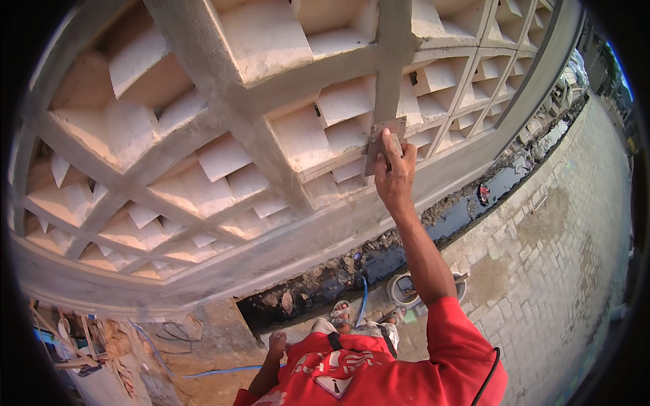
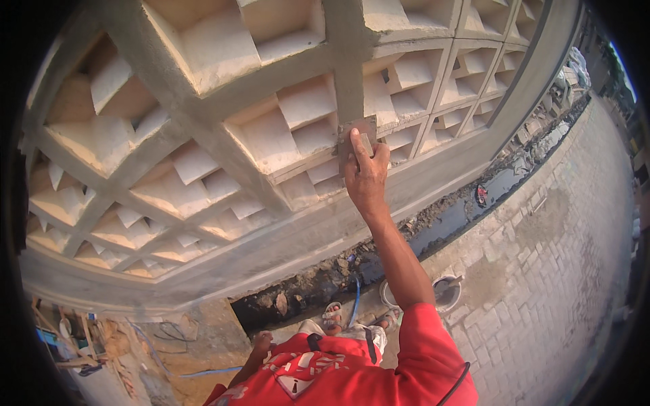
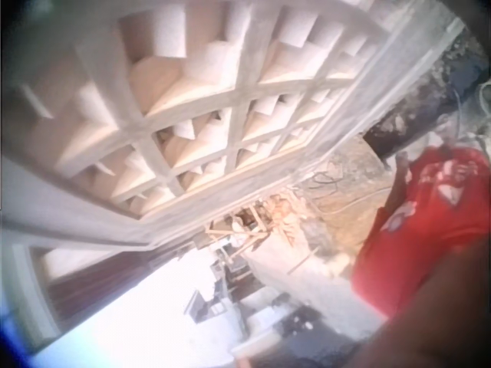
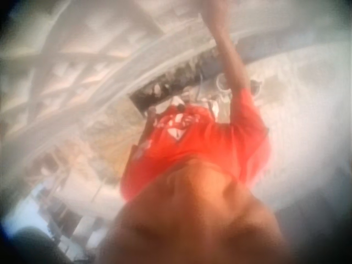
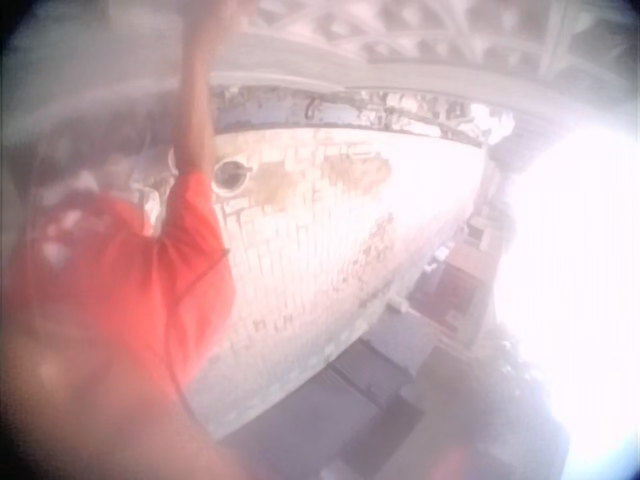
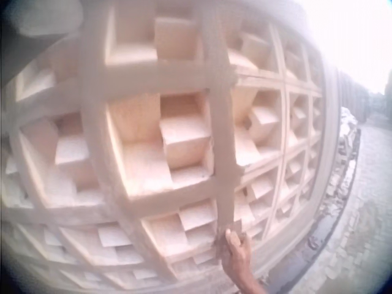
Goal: The person applies plaster to a geometrically patterned ceiling using a trowel, smoothing the surface across multiple sections. The person repeatedly scoops plaster from a bucket and spreads it over the ceiling grid.
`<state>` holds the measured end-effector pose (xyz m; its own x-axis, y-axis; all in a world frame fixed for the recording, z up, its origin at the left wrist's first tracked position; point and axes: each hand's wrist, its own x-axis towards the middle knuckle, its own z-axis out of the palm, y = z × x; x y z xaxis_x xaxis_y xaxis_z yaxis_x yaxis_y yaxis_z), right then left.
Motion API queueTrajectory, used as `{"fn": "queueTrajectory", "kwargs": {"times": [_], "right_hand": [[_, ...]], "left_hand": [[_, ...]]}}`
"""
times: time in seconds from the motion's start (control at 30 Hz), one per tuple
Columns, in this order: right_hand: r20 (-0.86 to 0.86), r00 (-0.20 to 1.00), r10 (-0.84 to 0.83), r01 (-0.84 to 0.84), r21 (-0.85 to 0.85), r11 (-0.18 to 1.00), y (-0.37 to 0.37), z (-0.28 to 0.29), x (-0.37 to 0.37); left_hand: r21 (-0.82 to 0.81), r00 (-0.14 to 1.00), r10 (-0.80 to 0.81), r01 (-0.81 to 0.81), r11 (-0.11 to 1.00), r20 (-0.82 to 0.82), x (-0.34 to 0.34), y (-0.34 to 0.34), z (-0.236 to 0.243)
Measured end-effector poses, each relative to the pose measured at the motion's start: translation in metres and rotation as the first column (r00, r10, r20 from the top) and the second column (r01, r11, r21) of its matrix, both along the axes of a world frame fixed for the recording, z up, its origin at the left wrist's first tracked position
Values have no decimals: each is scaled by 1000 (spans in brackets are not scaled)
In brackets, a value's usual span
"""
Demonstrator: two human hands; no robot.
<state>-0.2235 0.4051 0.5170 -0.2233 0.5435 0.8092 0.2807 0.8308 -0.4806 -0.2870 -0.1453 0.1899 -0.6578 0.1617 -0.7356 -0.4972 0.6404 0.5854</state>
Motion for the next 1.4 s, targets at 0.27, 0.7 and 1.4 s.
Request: {"fn": "queueTrajectory", "kwargs": {"times": [0.27, 0.7, 1.4], "right_hand": [[133, 989, 62, -41, -154, 987, -13, -66, 27], [149, 978, 144, -110, -220, 969, -9, -53, 39], [62, 998, -31, 25, 97, 995, 15, 89, 11]], "left_hand": [[20, 1000, 0, -1, 1000, 21, -6, 2, -4], [102, 996, -88, 89, 991, -12, -8, 4, -16], [11, 950, -259, 265, 964, -177, 6, -14, -30]]}}
